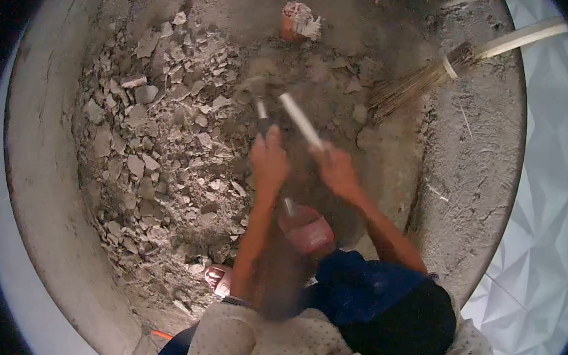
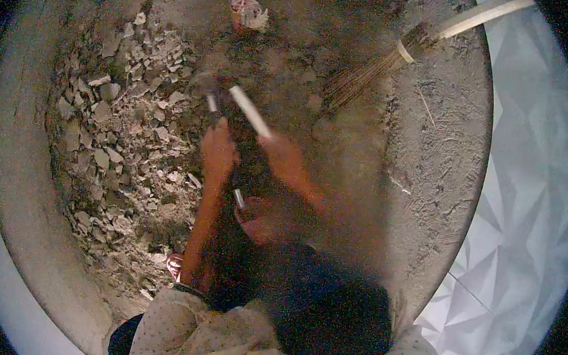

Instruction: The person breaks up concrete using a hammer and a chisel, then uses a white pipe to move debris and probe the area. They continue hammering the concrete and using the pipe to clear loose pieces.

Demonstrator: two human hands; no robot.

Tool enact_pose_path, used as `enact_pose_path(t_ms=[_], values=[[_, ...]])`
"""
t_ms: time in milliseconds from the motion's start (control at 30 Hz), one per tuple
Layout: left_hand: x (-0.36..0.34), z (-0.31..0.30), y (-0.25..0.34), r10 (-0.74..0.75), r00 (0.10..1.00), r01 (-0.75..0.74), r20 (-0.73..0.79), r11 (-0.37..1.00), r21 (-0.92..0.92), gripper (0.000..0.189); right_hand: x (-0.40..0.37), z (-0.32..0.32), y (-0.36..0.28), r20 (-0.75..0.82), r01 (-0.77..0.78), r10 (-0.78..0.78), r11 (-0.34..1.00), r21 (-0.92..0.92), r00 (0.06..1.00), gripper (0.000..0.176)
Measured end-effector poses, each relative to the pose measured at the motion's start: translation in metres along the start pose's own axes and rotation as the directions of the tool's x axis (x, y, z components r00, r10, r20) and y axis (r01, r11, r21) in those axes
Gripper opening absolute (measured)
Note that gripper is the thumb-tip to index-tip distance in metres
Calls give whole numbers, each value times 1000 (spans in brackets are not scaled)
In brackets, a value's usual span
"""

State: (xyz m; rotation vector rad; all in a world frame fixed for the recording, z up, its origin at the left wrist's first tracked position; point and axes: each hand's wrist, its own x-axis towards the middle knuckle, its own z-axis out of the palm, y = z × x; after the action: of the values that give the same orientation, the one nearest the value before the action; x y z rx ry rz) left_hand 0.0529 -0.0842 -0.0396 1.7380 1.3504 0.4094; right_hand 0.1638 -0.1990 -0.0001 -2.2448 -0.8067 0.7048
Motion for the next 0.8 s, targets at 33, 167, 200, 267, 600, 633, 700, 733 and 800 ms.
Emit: enact_pose_path(t_ms=[33,167,200,267,600,633,700,733,800], values=[[3,-20,9,-66,995,75,78,989,-124,44,-5,2,-20,63,-102,99,993,57,993,33],[18,-54,6,-268,959,277,90,825,-493,33,8,-8,-28,28,-246,245,968,57,969,38],[21,-63,8,-312,947,302,81,769,-564,31,11,-11,-24,-6,-266,267,963,48,964,39],[24,-93,35,-376,920,347,108,659,-668,29,13,-18,-15,-76,-305,307,952,33,949,41],[-4,-50,67,40,997,-48,67,992,113,42,6,-8,-22,-94,-320,335,936,147,937,39],[-8,-49,76,-69,953,52,294,997,65,43,9,-10,-21,-81,-341,358,925,169,930,39],[-13,-46,73,-50,892,18,450,997,75,43,11,-19,-19,-44,-360,378,907,218,925,38],[-16,-42,69,-44,848,1,529,997,82,43,11,-26,-19,-20,-361,377,898,251,926,38],[-14,-36,55,280,927,-298,251,954,34,36,7,-37,-22,9,-371,375,912,173,927,39]])
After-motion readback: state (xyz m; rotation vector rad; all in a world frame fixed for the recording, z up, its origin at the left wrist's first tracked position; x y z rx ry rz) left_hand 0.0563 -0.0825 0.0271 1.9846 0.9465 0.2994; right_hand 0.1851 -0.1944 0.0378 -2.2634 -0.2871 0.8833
